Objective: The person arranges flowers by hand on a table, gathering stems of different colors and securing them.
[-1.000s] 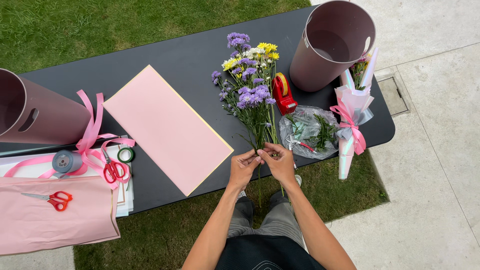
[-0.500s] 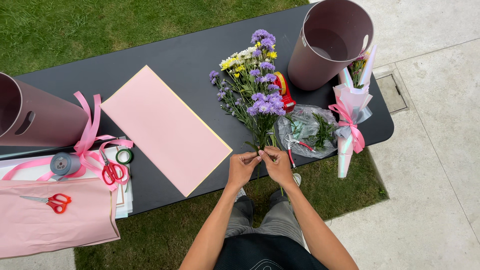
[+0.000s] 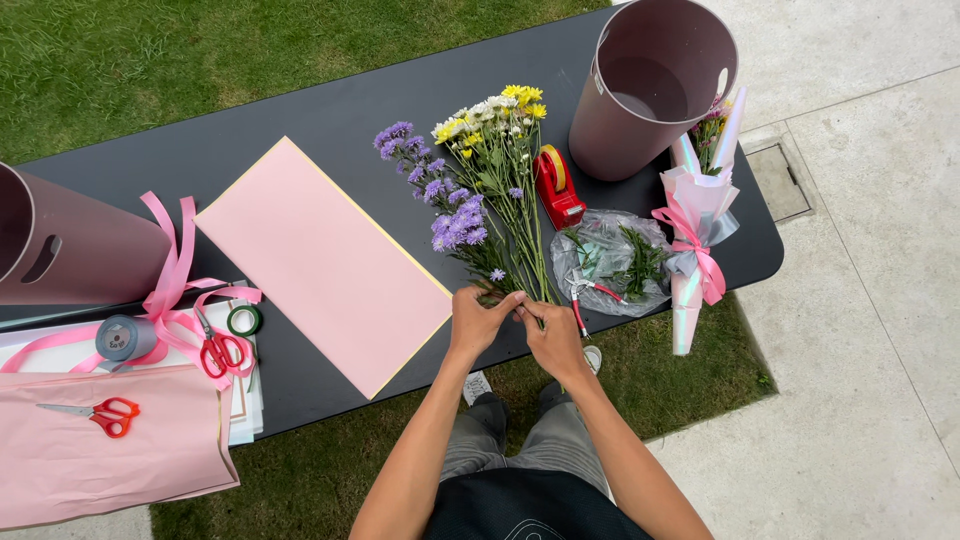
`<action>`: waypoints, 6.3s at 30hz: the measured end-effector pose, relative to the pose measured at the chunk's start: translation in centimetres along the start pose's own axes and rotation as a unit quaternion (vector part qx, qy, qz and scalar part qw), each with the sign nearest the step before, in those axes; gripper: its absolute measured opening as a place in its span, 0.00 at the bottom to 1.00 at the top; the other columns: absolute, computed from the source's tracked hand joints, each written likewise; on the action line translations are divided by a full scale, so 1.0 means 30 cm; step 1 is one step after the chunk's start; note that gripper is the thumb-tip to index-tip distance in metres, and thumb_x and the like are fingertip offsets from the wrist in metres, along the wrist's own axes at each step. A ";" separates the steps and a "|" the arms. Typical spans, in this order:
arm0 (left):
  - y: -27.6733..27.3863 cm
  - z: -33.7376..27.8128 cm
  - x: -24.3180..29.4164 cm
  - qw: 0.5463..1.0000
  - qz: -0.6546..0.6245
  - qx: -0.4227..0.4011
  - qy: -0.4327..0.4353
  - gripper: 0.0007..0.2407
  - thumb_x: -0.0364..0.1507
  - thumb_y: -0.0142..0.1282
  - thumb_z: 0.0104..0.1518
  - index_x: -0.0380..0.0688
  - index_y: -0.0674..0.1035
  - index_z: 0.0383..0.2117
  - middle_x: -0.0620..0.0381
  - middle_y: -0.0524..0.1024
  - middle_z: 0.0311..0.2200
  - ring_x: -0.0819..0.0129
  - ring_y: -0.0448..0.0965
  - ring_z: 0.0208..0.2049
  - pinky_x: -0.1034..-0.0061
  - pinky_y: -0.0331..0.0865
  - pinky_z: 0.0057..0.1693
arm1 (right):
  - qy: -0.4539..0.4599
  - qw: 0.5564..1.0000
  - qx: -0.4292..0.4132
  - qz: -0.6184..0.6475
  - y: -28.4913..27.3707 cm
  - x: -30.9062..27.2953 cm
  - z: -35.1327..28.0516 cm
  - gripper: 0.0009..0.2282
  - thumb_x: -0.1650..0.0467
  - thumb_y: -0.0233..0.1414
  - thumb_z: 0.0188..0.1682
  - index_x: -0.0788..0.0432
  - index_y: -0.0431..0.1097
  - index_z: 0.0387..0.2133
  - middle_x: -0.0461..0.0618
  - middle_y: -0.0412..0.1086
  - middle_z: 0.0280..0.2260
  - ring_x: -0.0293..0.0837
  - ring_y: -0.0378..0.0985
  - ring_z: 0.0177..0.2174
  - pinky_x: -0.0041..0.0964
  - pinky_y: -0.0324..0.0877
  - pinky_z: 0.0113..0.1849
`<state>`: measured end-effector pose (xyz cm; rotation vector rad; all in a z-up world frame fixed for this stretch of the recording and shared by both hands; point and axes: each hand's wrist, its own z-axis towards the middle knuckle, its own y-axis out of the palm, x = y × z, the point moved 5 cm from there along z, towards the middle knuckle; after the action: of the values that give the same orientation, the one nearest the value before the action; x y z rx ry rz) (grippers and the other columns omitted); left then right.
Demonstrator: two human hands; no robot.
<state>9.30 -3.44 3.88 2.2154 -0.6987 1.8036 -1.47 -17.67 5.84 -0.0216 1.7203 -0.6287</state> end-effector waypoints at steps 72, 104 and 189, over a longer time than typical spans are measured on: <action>0.239 -0.045 -0.280 0.963 -0.237 -0.075 -0.106 0.11 0.23 0.82 0.63 0.26 0.91 0.44 0.41 0.89 0.29 0.63 0.93 0.32 0.72 0.90 0.45 | -0.065 0.991 0.078 -0.084 -0.146 0.002 -0.180 0.11 0.75 0.59 0.67 0.73 0.81 0.57 0.68 0.84 0.45 0.70 0.90 0.45 0.67 0.89 0.43; 0.494 -0.061 -0.079 0.659 0.546 -0.148 0.496 0.14 0.40 0.48 0.79 0.41 0.80 0.48 0.47 0.84 0.37 0.51 0.88 0.45 0.52 0.73 0.69 | -0.136 0.974 -0.082 -0.164 -0.440 0.234 -0.092 0.09 0.74 0.59 0.62 0.65 0.88 0.46 0.58 0.83 0.31 0.59 0.85 0.32 0.49 0.80 0.33; 0.269 -0.013 -0.141 0.825 0.530 -0.192 0.051 0.15 0.34 0.41 0.86 0.41 0.82 0.48 0.48 0.85 0.37 0.57 0.90 0.36 0.63 0.84 0.46 | 0.191 0.981 0.015 -0.036 -0.390 0.646 0.885 0.07 0.59 0.67 0.59 0.44 0.91 0.38 0.44 0.84 0.28 0.36 0.85 0.30 0.38 0.77 0.33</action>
<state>4.51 -9.29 -1.22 1.4705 -2.3400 1.8246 14.04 -44.80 -9.69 0.0616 2.0881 -0.7474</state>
